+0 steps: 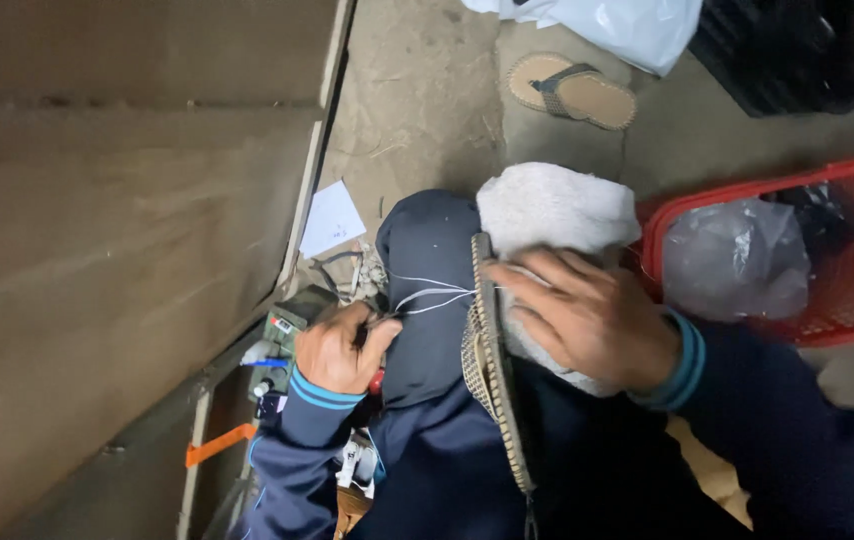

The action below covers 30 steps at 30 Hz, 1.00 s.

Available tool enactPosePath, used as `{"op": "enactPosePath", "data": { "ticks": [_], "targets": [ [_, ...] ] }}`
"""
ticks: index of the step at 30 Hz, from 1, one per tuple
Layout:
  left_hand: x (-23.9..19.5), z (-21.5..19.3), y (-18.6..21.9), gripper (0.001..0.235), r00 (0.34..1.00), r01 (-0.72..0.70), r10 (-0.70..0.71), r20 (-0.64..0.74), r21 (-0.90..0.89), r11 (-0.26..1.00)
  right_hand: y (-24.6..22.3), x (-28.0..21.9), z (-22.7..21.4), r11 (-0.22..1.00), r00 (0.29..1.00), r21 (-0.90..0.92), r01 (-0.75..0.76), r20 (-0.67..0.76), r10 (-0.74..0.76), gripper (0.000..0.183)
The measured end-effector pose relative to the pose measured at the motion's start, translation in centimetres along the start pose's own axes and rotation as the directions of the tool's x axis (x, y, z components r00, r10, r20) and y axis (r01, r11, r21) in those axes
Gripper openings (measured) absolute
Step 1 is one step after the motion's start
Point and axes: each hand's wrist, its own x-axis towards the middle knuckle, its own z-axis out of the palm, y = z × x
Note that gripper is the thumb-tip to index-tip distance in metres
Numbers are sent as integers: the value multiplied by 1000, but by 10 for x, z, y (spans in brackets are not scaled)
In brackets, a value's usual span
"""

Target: The person sits on the floor and sews a beige flip-flop sandal using a needle and white thread. They repeatedly push the needle through the sole and pull the thread to stitch the sandal while holding it against a white towel on their lap.

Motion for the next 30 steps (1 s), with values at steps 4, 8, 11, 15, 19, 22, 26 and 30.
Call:
{"op": "enactPosePath", "data": {
  "ticks": [4, 8, 11, 15, 19, 22, 26, 30],
  "targets": [
    [4, 9, 8, 45, 998, 66, -65, 10, -201, 977, 9, -40, 29, 983, 983, -7, -182, -42, 181, 43],
    [11, 14, 38, 44, 984, 122, -74, 162, -315, 941, -9, -58, 38, 965, 989, 229, -130, -45, 144, 22],
    [17, 13, 55, 67, 886, 458, -248, 391, -657, 599, -21, -61, 19, 949, 991, 288, -128, 5, 132, 20],
    [24, 6, 62, 75, 910, 410, -225, 349, -835, 366, -41, -55, -21, 828, 993, 560, -23, -86, 85, 25],
    [20, 9, 67, 37, 978, 196, -157, 139, -874, 444, -61, -59, -28, 560, 997, 829, 4, -44, 58, 37],
    [18, 17, 68, 10, 983, 178, -144, 113, -760, 625, -78, -58, -5, 717, 966, 662, -219, 44, 254, 73],
    [24, 24, 69, 34, 954, 177, -1, 299, -562, 808, -78, -66, 28, 827, 913, 407, -387, 43, 406, 106],
    [23, 22, 74, 24, 959, 0, 132, 250, -466, 885, -68, -98, 51, 751, 832, 407, -520, 44, 552, 71]
  ]
}}
